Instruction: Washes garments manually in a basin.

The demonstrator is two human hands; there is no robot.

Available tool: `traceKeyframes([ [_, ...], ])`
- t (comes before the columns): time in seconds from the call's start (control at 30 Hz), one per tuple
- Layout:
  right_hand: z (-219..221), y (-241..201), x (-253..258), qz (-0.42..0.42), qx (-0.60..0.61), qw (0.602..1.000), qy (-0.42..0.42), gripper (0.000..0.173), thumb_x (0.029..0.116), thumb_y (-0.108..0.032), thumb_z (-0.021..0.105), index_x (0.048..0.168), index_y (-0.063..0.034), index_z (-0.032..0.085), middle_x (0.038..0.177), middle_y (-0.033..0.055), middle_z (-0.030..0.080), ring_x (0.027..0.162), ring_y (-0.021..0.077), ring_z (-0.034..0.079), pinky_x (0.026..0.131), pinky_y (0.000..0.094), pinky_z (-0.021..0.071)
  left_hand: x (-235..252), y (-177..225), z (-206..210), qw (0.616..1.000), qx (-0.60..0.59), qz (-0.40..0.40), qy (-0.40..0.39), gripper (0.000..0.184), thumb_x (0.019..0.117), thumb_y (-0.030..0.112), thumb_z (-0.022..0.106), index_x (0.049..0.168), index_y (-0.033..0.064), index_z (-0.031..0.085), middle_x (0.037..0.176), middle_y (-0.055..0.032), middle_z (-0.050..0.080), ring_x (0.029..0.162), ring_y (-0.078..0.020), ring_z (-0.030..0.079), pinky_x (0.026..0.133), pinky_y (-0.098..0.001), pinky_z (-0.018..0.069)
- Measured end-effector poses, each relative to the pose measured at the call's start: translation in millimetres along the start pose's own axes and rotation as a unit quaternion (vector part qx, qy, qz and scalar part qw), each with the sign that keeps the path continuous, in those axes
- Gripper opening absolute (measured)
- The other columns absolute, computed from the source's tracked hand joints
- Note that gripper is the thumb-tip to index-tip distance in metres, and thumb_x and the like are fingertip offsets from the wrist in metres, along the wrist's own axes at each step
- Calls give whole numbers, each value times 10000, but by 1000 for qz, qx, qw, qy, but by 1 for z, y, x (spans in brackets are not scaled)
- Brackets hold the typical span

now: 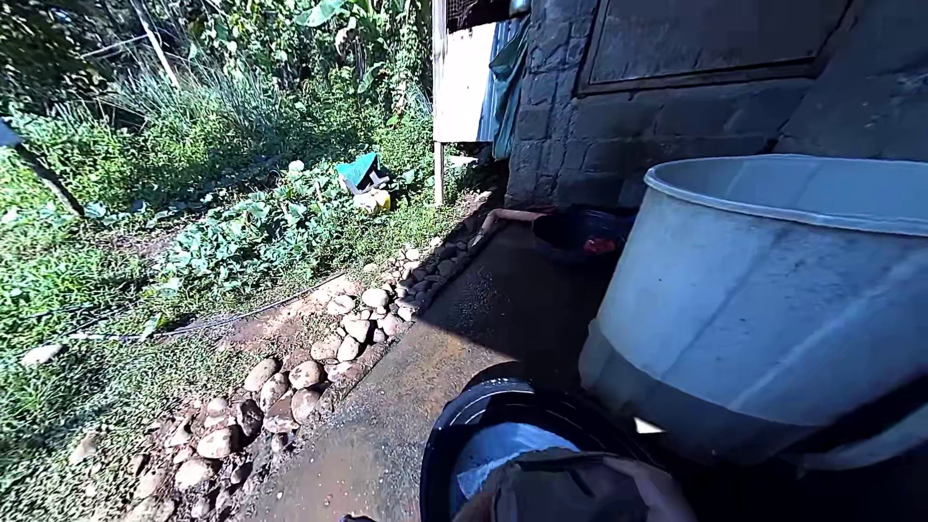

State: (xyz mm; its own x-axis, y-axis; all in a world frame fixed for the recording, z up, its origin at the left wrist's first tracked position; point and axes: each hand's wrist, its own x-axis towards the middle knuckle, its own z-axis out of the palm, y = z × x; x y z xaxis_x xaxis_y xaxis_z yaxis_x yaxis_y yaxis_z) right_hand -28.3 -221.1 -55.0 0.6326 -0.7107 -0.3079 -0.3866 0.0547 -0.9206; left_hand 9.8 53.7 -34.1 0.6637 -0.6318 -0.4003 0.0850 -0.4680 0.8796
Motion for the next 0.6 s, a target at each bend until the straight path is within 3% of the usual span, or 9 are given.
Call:
traceKeyframes([
  [0.07,-16,-5,9,42,96,993,44,235,946,-114,665,1106,58,660,1001,180,685,877,249,651,786,482,549,8,-25,-13,997,-25,19,65,351,1084,179,450,1263,-72,619,1189,-241,675,1128,-308,648,1021,-473,493],
  [0.1,-25,-10,11,55,140,987,61,274,966,-152,645,1164,37,634,1026,166,672,889,239,646,783,473,552,16,-40,-25,996,-28,25,79,356,1076,200,462,1248,-64,627,1186,-230,675,1126,-293,646,1011,-454,502],
  [0.17,-43,-19,17,55,213,970,100,318,979,-232,640,1209,-16,601,1027,119,662,880,194,649,758,431,566,39,-67,-60,999,6,-3,49,442,1071,284,485,1340,-49,593,1315,-224,639,1248,-278,605,1079,-432,477],
  [0.2,-52,-25,18,42,246,961,118,328,981,-242,638,1230,-35,584,1041,101,654,889,178,648,764,414,570,46,-79,-77,998,11,-29,57,455,1053,306,501,1329,-42,600,1286,-227,647,1210,-288,617,1041,-461,494],
  [0.3,-78,-48,17,-26,314,933,173,341,1005,-223,619,1294,-56,547,1104,61,628,954,130,637,821,364,566,28,-80,-110,967,-56,-127,212,387,1092,290,455,1269,-2,637,1151,-210,675,1057,-303,647,946,-504,505],
  [0.33,-85,-54,17,-49,326,925,189,342,1009,-226,620,1299,-61,544,1110,49,630,964,117,640,831,352,568,17,-76,-123,960,-65,-132,238,413,1112,290,403,1283,-16,622,1163,-226,662,1062,-313,637,938,-496,504],
  [0.4,-99,-65,21,-91,338,913,208,343,1018,-229,615,1305,-52,545,1140,43,632,1001,107,641,872,344,568,12,-56,-155,951,38,-192,239,393,1117,213,378,1328,-54,574,1302,-259,605,1218,-346,580,1048,-505,448],
  [0.5,-110,-81,25,-143,338,907,208,312,1052,-212,557,1305,-32,540,1143,38,621,1019,90,634,916,319,554,13,-44,-209,903,203,-270,264,359,991,199,606,1209,-85,640,1281,-288,627,1241,-406,595,1042,-572,459],
  [0.6,-99,-101,14,-176,259,935,168,248,1070,-187,509,1208,3,590,1058,28,617,950,63,621,882,289,547,-3,-19,-227,906,196,-202,316,362,955,203,676,1218,-45,659,1228,-273,655,1156,-392,636,1001,-572,481],
])
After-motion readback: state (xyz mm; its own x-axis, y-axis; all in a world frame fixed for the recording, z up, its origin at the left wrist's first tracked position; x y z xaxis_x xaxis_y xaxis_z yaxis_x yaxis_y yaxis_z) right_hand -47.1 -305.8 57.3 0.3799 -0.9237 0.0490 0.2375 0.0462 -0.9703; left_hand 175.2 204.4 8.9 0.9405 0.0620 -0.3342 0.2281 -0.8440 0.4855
